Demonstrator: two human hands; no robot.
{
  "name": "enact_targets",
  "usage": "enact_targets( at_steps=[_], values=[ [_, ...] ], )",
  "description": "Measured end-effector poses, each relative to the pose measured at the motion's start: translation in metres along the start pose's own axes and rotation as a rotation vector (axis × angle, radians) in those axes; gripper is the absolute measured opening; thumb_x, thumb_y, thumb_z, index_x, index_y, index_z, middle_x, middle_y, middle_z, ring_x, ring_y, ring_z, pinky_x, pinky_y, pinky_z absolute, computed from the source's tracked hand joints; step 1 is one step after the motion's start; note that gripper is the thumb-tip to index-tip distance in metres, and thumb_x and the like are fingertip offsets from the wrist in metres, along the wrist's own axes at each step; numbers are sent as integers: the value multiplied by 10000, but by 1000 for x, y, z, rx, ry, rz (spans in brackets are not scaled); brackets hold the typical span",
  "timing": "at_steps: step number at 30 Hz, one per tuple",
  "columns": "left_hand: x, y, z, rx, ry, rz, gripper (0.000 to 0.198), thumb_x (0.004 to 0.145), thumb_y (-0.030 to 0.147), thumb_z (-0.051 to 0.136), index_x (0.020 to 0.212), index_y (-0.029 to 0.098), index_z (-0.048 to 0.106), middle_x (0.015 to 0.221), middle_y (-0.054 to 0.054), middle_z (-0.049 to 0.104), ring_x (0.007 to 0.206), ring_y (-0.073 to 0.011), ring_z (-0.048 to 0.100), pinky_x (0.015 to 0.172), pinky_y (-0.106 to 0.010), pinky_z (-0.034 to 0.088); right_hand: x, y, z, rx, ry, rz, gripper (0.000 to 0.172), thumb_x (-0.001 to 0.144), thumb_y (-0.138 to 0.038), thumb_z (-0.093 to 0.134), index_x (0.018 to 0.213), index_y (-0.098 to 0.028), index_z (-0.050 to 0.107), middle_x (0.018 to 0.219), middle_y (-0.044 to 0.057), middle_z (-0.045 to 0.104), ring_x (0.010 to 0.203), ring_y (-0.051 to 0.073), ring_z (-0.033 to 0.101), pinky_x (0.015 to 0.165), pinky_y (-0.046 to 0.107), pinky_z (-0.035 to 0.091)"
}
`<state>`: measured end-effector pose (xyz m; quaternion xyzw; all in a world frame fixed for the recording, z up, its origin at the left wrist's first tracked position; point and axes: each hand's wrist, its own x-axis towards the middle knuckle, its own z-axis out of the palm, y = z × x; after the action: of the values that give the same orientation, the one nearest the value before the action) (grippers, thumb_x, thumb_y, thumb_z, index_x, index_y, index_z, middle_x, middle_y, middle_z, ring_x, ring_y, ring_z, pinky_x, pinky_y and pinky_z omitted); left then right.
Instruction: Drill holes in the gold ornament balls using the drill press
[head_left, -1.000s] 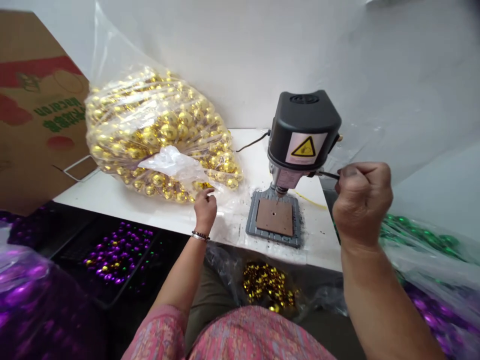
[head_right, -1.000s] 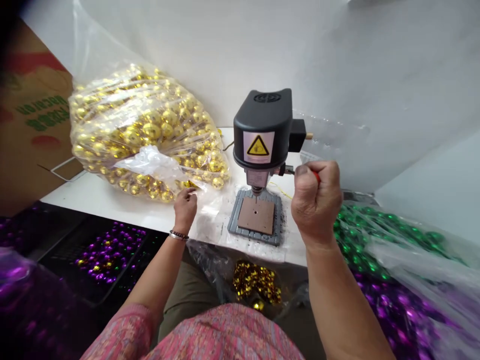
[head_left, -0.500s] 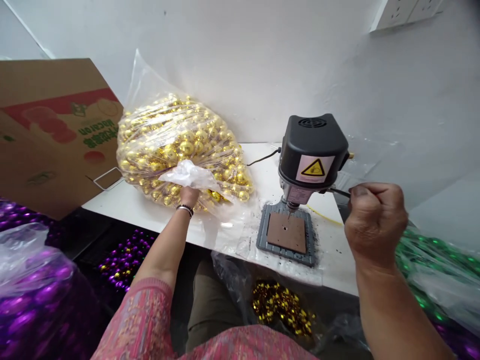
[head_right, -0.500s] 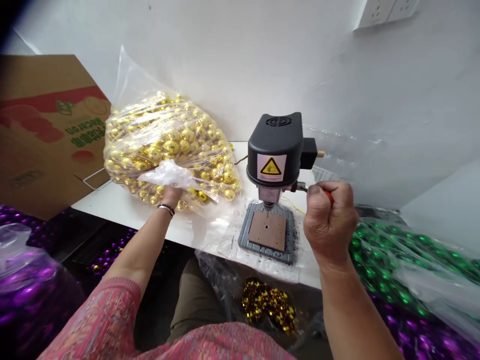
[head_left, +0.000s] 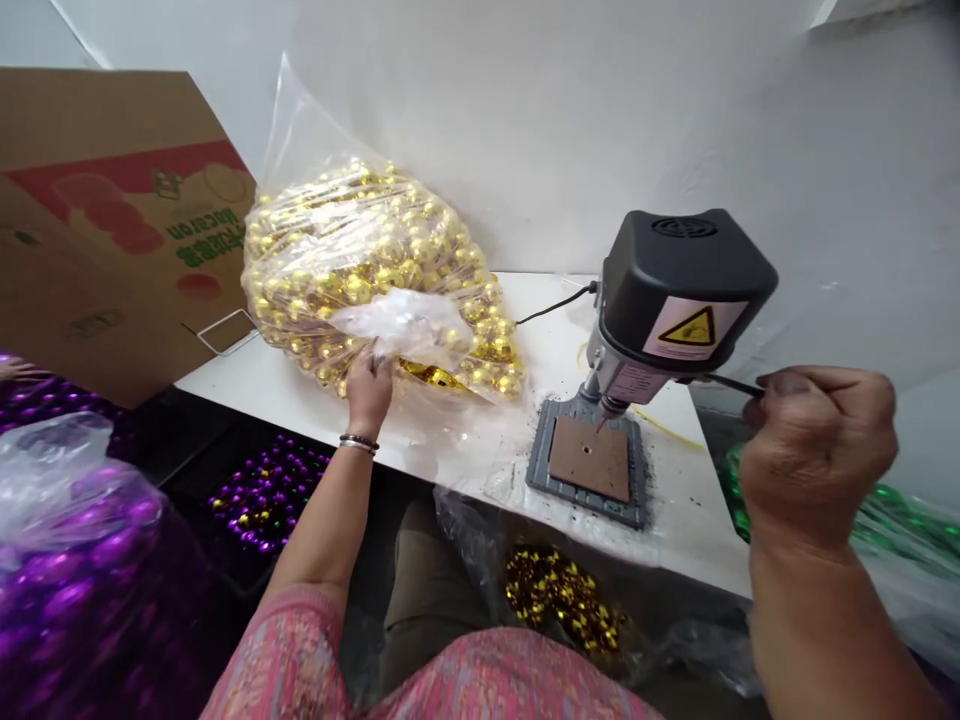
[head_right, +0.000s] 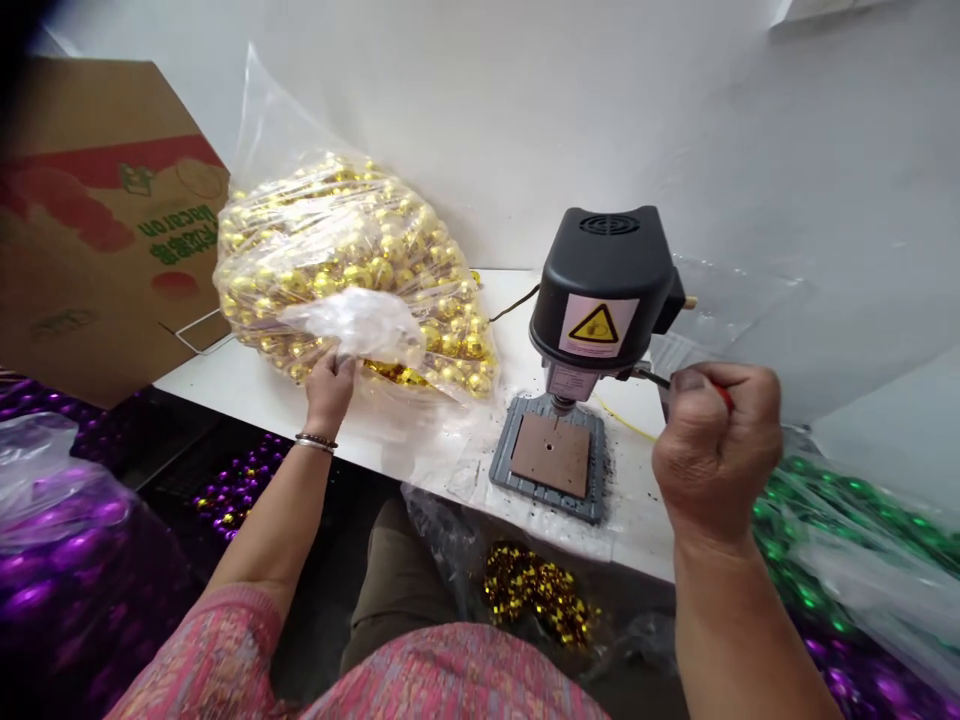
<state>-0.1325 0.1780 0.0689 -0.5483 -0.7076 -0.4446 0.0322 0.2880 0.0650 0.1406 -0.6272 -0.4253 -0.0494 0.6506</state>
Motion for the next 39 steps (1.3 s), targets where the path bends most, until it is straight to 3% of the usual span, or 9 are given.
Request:
enact_targets(
  at_steps=[2,6,12,17,21,26,29,34,39],
  values=[
    [-12,9,4,223,-14,82,331,853,309,606,1101,120,718,1184,-216,687,1173,-369,576,1052,-527,441,-1,-1,0,14,-11,14,252,721,-455,481,739,-210,535,622,-9,495,594,149,503,660,338,413],
    [-25,33,20,439,-306,331,292,897,193,511,1061,141,746,1173,-218,703,1222,-366,579,1083,-521,411,-1,-1,1,29,-45,6,252,748,-456,489,755,-208,529,633,-19,491,587,135,486,664,327,411],
    [-14,52,45,618,-601,214,354,877,261,559,1145,121,742,1155,-251,723,1196,-428,611,1031,-572,425,-2,-1,0,56,-71,-66,267,789,-477,496,766,-211,510,630,-22,477,593,123,465,688,330,425],
    [-34,40,40,564,-627,202,643,777,133,606,1420,156,591,1394,-287,587,1212,-452,600,1000,-576,463,-3,-3,-1,50,-90,-82,273,804,-485,482,761,-215,479,639,-14,477,623,127,480,710,333,434],
    [-43,30,28,389,-608,127,641,766,98,611,1404,159,596,1364,-253,594,1190,-399,625,1020,-518,500,-4,-1,0,70,-83,-84,272,801,-485,482,764,-216,462,635,-19,463,612,119,464,701,327,425],
    [-58,34,21,-77,-554,238,620,737,215,685,1351,196,600,1261,-127,669,1128,-273,636,1011,-400,509,-5,-2,1,72,-85,-67,273,815,-479,474,797,-206,473,640,-21,464,591,108,452,683,318,420],
    [-85,44,23,-455,-606,30,644,731,329,713,1341,180,568,1170,-101,681,997,-218,655,885,-352,538,-6,-3,1,79,-86,-74,276,825,-483,465,807,-208,469,635,-32,455,579,98,443,675,307,426],
    [-132,70,35,-1045,-869,-409,698,698,396,728,1348,268,505,1150,-62,674,932,-186,679,769,-308,536,-7,-3,0,94,-102,-103,241,859,-455,456,814,-218,459,647,-42,445,590,94,462,658,283,437],
    [-156,94,50,-1251,-1026,-525,686,710,445,742,1343,310,513,1074,-47,666,815,-142,615,694,-274,482,-8,-5,-2,60,-131,-138,198,912,-406,424,827,-230,460,706,-21,475,667,100,529,675,268,458]
  ],
)
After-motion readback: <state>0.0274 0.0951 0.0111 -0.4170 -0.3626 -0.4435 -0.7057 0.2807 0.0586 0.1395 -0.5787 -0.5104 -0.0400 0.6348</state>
